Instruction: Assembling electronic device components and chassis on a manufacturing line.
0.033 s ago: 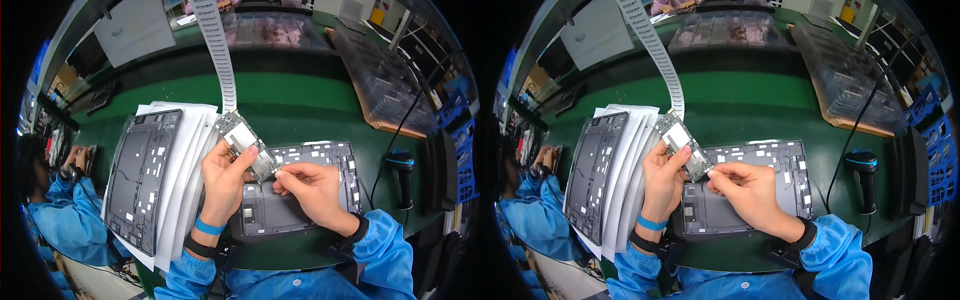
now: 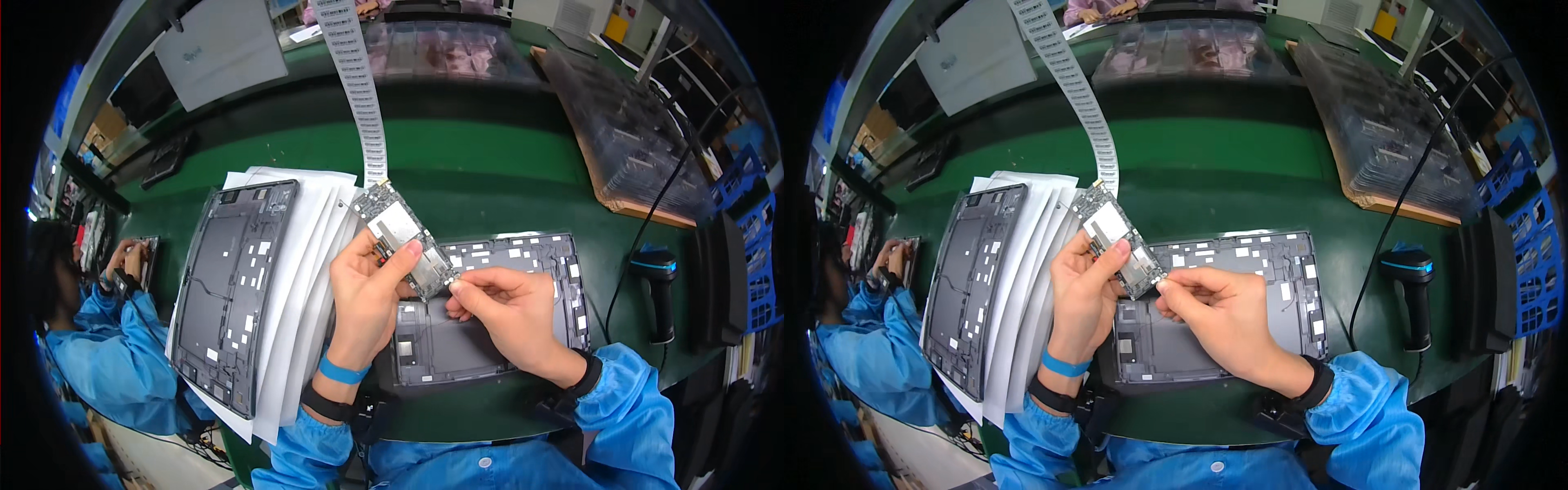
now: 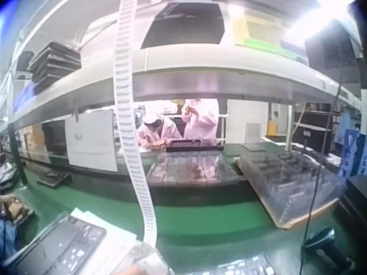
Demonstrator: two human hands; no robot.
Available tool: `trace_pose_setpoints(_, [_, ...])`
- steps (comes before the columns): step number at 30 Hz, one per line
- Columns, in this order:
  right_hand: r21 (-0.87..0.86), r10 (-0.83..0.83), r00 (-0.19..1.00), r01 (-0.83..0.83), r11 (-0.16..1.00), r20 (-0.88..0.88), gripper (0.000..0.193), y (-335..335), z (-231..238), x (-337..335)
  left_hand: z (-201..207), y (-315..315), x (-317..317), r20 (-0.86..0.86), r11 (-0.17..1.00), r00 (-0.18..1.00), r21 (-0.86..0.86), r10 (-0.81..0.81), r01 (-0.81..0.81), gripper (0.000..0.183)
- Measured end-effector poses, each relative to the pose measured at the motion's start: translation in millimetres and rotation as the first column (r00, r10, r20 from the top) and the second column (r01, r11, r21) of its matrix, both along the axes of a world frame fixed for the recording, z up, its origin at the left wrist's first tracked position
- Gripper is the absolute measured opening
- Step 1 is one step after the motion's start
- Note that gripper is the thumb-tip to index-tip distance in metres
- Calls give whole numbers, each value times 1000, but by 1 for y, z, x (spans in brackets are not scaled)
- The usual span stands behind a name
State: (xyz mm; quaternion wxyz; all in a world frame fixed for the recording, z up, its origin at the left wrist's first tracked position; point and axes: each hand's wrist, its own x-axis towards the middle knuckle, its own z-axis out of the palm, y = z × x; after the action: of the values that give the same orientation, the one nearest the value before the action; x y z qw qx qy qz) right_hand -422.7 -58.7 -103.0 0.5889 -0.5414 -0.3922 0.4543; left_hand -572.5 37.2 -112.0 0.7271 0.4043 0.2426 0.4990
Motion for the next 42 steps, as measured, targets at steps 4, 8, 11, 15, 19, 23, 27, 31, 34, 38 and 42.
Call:
trace_pose_setpoints(4, [10,-4,1000,3,1000,6,19,-3,0,2,6,-2,2,-31,1000,999,0,-9,9,25])
trace_pose_setpoints(8, [25,180,977,-184,983,113,24,2,12,26,19,1,-4,-231,993,970,75,-72,91,25])
trace_pose_setpoints(11, [155,145,989,-148,977,27,29,16,42,48,28,2,0,-377,909,915,316,-142,271,32])
trace_pose_setpoints(15, [146,157,984,-144,979,-88,29,18,52,78,46,19,13,-562,868,824,367,-80,335,32])
trace_pose_setpoints(19, [17,103,993,-104,994,61,24,18,39,95,47,23,19,-672,788,741,452,-7,418,35])
trace_pose_setpoints(23, [-137,130,975,-106,985,178,16,17,24,103,35,25,14,-656,882,752,319,-59,347,40])
trace_pose_setpoints(27, [-133,119,969,-91,987,218,16,20,21,112,35,12,7,-768,796,612,485,189,363,30])
trace_pose_setpoints(31, [-230,121,930,-41,972,346,21,10,27,119,45,-41,-19,-706,631,279,708,651,318,21])
trace_pose_setpoints(34, [107,-141,562,95,990,815,28,-11,40,114,49,-95,-59,-896,854,49,437,442,283,31])
trace_pose_setpoints(38, [154,-321,372,414,897,871,36,-56,23,111,38,-132,-61,-964,948,110,258,240,187,67])
trace_pose_setpoints(42, [71,-231,624,271,960,747,62,-85,-2,104,21,-130,-44,-928,894,154,368,339,254,86])
